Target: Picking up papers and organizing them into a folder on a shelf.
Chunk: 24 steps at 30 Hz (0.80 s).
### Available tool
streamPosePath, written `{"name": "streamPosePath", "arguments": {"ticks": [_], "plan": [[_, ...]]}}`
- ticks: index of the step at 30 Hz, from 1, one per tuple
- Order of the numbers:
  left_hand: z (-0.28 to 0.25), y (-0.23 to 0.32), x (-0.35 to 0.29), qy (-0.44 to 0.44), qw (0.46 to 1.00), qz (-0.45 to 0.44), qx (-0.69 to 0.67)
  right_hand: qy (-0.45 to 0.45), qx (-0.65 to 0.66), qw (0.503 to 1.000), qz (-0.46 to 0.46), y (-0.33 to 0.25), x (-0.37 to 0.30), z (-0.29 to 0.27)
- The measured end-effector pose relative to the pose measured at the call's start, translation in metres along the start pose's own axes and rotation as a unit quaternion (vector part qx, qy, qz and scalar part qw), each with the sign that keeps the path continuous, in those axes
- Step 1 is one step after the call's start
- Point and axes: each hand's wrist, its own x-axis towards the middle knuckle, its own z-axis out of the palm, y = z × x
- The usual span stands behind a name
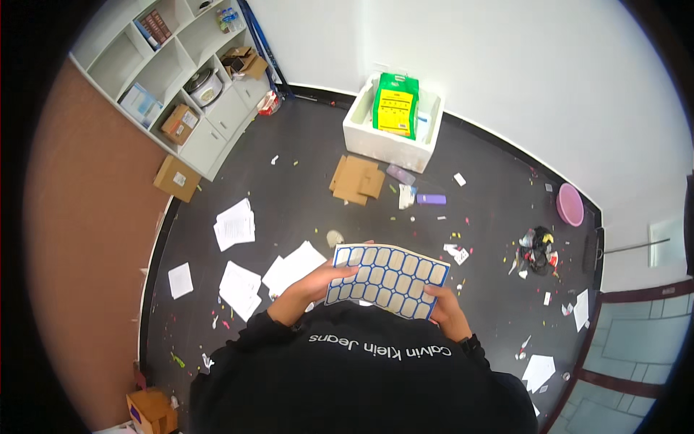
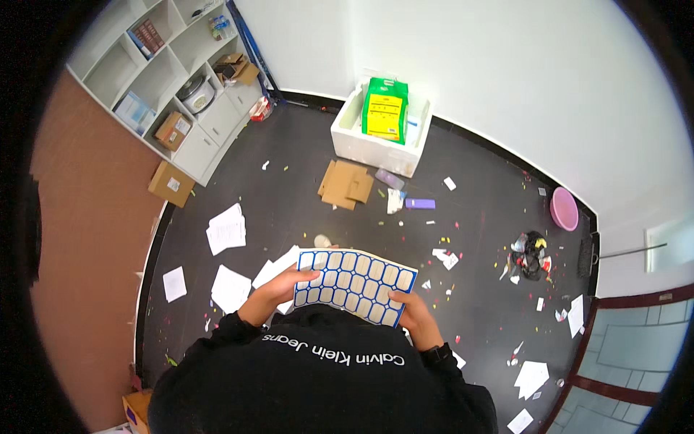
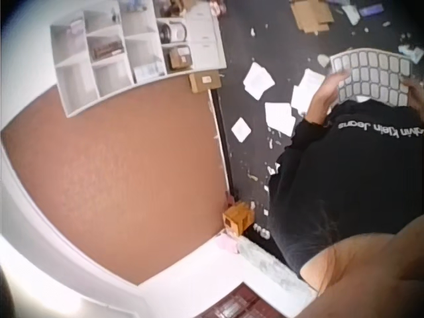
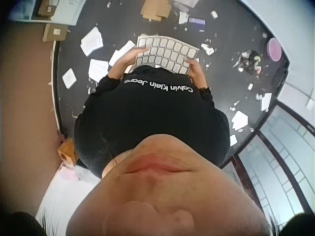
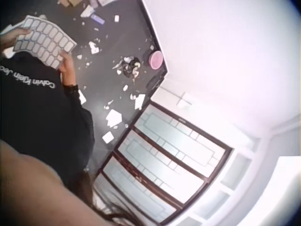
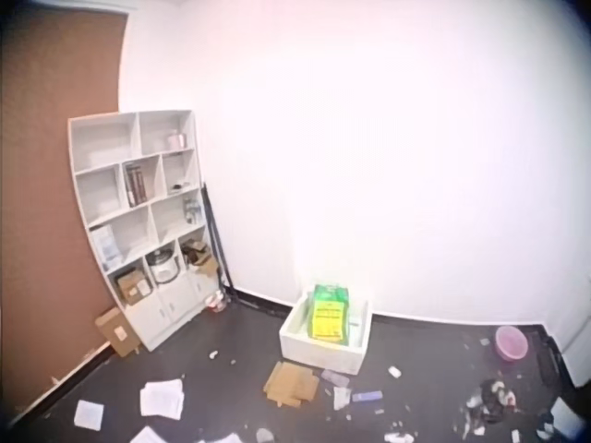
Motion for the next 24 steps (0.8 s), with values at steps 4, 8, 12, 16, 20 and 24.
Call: {"name": "streamPosePath", "arguments": {"ticks": [4,8,12,16,20,24], "plan": [[-0.073,0.088,0.039,-0.035,0.999,0.029,-0.027,0.040,-0.056,0.997,0.017,-0.037,0.107,0.029],[-0.129,0.191,0.053,0.024,0.992,0.082,0.095,-0.010,-0.188,0.982,0.000,-0.079,0.206,0.079],[-0.167,0.257,0.053,0.169,0.954,0.139,0.203,0.019,-0.372,0.928,-0.017,-0.091,0.280,0.138],[-0.209,0.278,0.037,0.299,0.823,0.247,0.414,0.018,-0.508,0.861,-0.029,-0.099,0.332,0.169],[-0.240,0.305,0.001,0.377,0.862,0.246,0.233,0.121,-0.661,0.730,-0.123,-0.167,0.385,0.198],[-0.302,0.306,-0.035,0.499,0.813,0.242,0.176,0.163,-0.811,0.452,-0.334,-0.210,0.474,0.221]]}}
